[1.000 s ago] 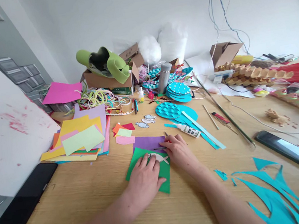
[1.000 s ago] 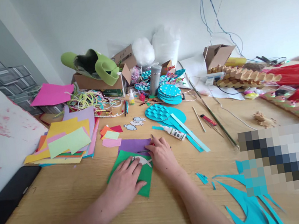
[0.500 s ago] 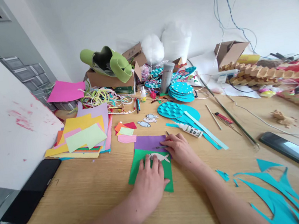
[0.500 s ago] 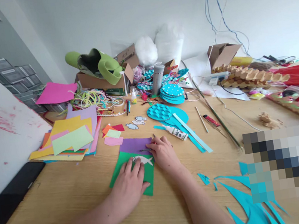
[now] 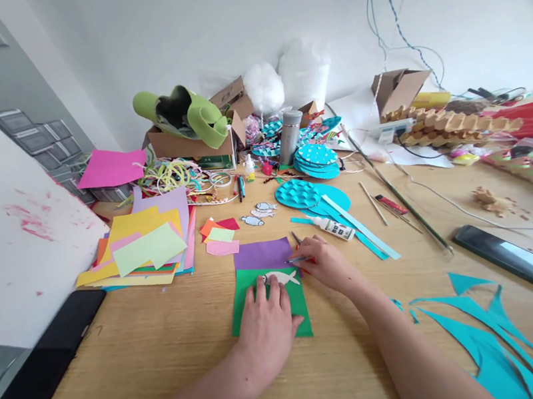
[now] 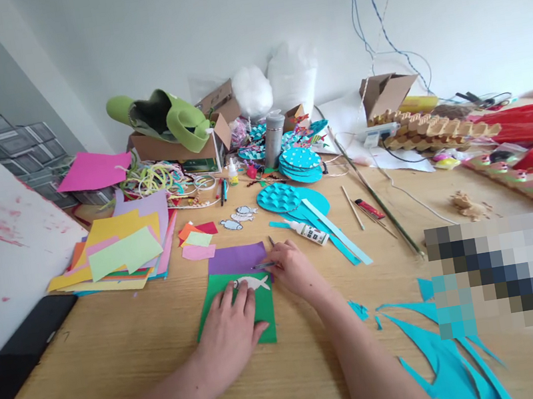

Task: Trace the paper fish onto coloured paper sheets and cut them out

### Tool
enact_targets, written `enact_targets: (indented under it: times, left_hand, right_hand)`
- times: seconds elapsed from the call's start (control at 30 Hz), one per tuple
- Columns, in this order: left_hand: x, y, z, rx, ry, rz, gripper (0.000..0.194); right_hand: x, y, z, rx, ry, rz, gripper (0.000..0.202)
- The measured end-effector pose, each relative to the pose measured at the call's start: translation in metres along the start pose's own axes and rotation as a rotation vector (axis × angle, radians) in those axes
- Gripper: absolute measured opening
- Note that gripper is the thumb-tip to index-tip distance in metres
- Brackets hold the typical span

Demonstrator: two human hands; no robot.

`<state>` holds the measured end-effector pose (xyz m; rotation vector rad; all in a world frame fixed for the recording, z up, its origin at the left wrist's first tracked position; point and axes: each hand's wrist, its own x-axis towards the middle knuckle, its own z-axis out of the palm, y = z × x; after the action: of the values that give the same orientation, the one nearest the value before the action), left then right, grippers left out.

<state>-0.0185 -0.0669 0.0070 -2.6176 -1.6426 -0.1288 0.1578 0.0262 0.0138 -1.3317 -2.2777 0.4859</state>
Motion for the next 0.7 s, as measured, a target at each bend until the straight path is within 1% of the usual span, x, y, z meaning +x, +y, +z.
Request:
enact_targets:
  times: [0.13, 0.23, 0.4, 0.5, 0.7]
  left_hand:
    - [-0.0005, -0.0013, -0.0001, -0.009, -0.001, -0.002, 0.056]
    - [-0.0008, -0.0023, -0.0006, -0.015, -0.008, 0.006, 0.058]
    - [-0.0011, -0.0048, 0.0000, -0.026, 0.004, 0.013, 0.066]
    - [-0.0006, -0.0072, 0.0005, -0.035, 0.003, 0.024, 0.069]
    - [-0.0005, -0.0074, 0.0011, -0.029, 0.042, 0.022, 0.068]
  right_hand:
    - [-0.0006, 0.0023, -0.0057, -0.004, -0.095, -0.007, 0.009]
    - [-0.0015, 0.0015, -0.0090, 0.009, -0.136, -0.025, 0.005]
    - [-0.0031, -0.0015, -0.0089, 0.028, -0.177, -0.060, 0.012]
    - [-0.0040, -0.0002, -0.0059, 0.026, -0.173, -0.078, 0.012]
    - [-0.0052, 0.0031, -0.0031, 0.020, -0.173, -0.079, 0.018]
